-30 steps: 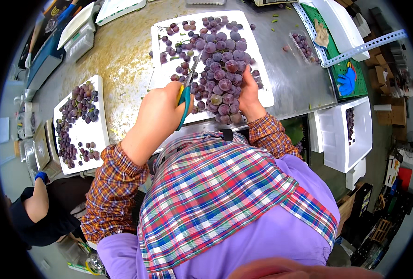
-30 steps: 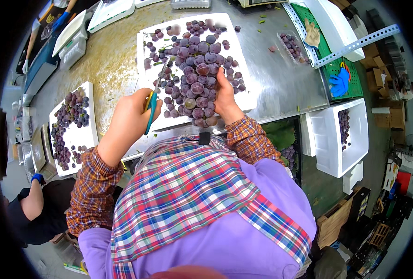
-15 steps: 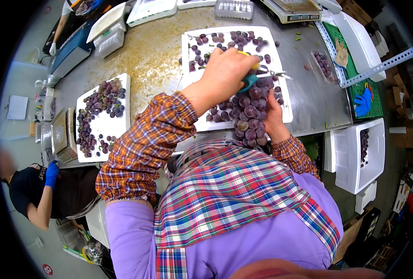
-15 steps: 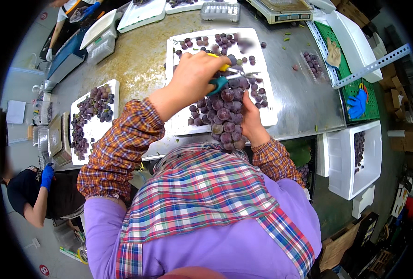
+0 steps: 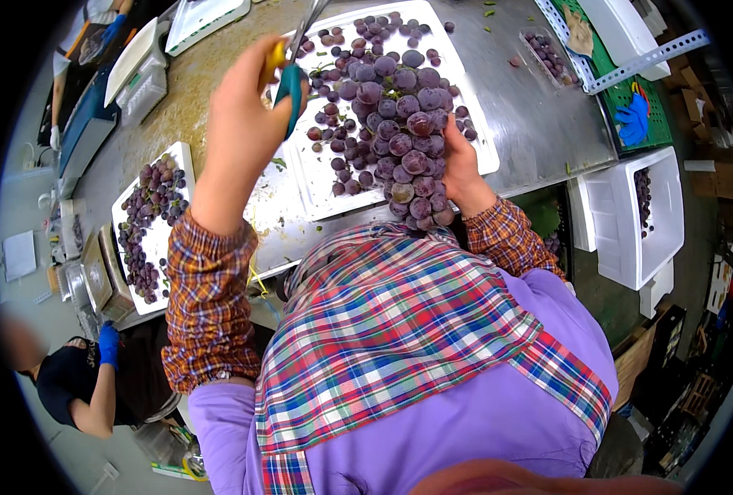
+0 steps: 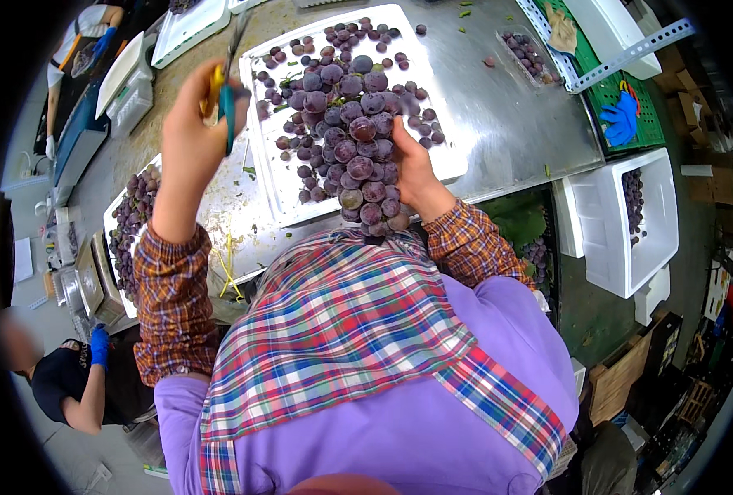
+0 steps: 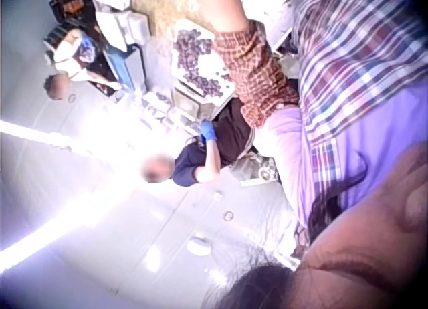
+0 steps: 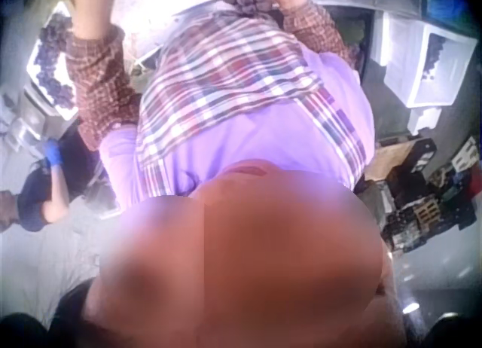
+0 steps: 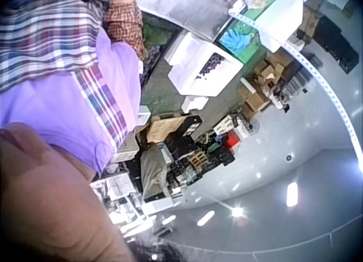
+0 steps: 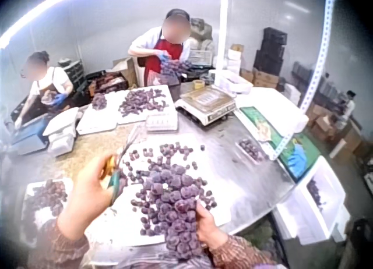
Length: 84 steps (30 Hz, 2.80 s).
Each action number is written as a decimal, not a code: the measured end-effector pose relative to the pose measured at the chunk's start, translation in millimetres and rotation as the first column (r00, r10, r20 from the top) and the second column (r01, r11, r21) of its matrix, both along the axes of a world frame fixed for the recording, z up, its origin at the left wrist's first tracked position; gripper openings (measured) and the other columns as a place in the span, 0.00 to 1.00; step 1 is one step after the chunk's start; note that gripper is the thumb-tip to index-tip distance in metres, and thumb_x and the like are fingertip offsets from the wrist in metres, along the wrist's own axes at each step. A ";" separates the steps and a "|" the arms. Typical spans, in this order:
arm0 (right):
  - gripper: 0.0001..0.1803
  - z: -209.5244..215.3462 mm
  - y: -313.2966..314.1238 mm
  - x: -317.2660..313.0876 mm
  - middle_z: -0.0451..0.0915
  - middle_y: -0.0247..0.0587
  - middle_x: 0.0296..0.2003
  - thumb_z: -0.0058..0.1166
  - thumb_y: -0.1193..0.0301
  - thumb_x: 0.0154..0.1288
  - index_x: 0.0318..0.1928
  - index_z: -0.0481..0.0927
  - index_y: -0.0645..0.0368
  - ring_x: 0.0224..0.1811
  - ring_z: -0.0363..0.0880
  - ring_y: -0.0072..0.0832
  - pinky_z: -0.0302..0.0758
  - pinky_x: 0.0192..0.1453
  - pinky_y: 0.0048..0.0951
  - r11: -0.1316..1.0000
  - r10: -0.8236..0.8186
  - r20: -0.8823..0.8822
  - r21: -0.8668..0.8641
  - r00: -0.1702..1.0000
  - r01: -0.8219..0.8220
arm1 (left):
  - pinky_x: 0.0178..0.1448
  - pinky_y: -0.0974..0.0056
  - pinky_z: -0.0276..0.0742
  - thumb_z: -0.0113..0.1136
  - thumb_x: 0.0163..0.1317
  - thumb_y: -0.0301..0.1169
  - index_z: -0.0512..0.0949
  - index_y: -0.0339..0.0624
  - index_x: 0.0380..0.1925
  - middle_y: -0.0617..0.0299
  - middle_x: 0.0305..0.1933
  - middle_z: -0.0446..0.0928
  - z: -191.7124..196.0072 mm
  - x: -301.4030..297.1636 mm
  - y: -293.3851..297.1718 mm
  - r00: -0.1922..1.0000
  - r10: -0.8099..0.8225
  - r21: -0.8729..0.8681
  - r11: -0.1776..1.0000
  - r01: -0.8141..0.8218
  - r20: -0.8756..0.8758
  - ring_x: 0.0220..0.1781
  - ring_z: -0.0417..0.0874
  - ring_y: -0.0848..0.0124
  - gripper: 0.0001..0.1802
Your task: The person uses shears to trim individual grapes and small stems from a large bunch, separating the pieces onto a white tray on a stainless steel table in a packing facility.
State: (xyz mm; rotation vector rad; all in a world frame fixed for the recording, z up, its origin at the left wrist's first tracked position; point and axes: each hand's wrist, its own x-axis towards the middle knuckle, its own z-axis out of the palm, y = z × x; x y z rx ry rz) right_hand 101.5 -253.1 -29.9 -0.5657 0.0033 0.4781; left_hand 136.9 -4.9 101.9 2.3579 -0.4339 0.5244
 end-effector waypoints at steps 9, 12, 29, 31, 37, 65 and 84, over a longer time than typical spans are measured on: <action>0.32 -0.8 -13.3 -4.1 0.67 0.46 0.63 0.35 0.48 0.73 0.68 0.59 0.56 0.64 0.68 0.42 0.65 0.68 0.48 0.997 -0.061 0.073 -0.034 0.995 0.064 | 0.54 0.65 0.75 0.67 0.55 0.26 0.70 0.38 0.57 0.59 0.44 0.81 -60.3 -53.5 15.0 0.890 0.138 -0.051 0.983 -0.178 -0.435 0.47 0.80 0.71 0.28; 0.31 -9.0 -20.1 -4.6 0.67 0.46 0.63 0.35 0.49 0.73 0.68 0.60 0.55 0.63 0.69 0.41 0.66 0.68 0.47 0.998 -0.034 0.107 0.047 0.994 0.029 | 0.50 0.68 0.75 0.67 0.56 0.27 0.72 0.39 0.56 0.61 0.42 0.81 -72.9 -68.4 17.6 0.876 0.109 -0.082 0.983 -0.166 -0.469 0.43 0.80 0.75 0.27; 0.30 -9.8 -24.7 -2.0 0.69 0.44 0.61 0.33 0.50 0.75 0.67 0.61 0.57 0.62 0.71 0.38 0.69 0.66 0.44 0.998 -0.043 0.079 0.045 0.996 0.040 | 0.38 0.73 0.76 0.66 0.57 0.25 0.75 0.34 0.53 0.64 0.30 0.80 -69.0 -112.7 5.0 0.754 0.041 -0.172 0.964 -0.202 -0.656 0.31 0.79 0.80 0.23; 0.29 -8.2 -23.6 -1.9 0.69 0.44 0.61 0.32 0.51 0.75 0.66 0.61 0.57 0.61 0.71 0.38 0.70 0.66 0.43 0.999 -0.045 0.069 0.011 0.997 0.044 | 0.39 0.73 0.77 0.67 0.55 0.25 0.76 0.33 0.52 0.62 0.30 0.81 -72.8 -116.6 8.8 0.766 0.024 -0.204 0.958 -0.201 -0.642 0.31 0.81 0.79 0.23; 0.27 -10.3 -18.4 2.3 0.69 0.46 0.61 0.32 0.56 0.75 0.66 0.62 0.59 0.61 0.71 0.40 0.69 0.66 0.45 0.994 -0.016 0.073 0.110 0.997 0.008 | 0.36 0.73 0.75 0.64 0.58 0.23 0.74 0.36 0.55 0.64 0.30 0.79 -44.7 -121.7 7.6 0.728 -0.071 -0.269 0.950 -0.160 -0.682 0.30 0.79 0.79 0.23; 0.44 21.2 -9.7 -2.7 0.56 0.47 0.69 0.49 0.52 0.66 0.72 0.46 0.61 0.70 0.60 0.36 0.59 0.71 0.39 0.765 0.617 0.024 -0.257 0.787 -0.591 | 0.38 0.55 0.75 0.65 0.49 0.27 0.78 0.35 0.45 0.44 0.33 0.79 100.7 -55.2 4.6 0.538 0.118 0.465 0.675 0.573 -0.835 0.32 0.80 0.49 0.20; 0.44 22.4 -8.4 -2.8 0.55 0.47 0.70 0.48 0.53 0.67 0.73 0.44 0.60 0.71 0.58 0.35 0.58 0.72 0.37 0.761 0.621 0.012 -0.251 0.784 -0.598 | 0.38 0.50 0.73 0.60 0.51 0.25 0.77 0.35 0.35 0.43 0.27 0.76 79.6 -51.9 -2.4 0.570 0.107 0.515 0.586 0.626 -0.814 0.34 0.78 0.45 0.10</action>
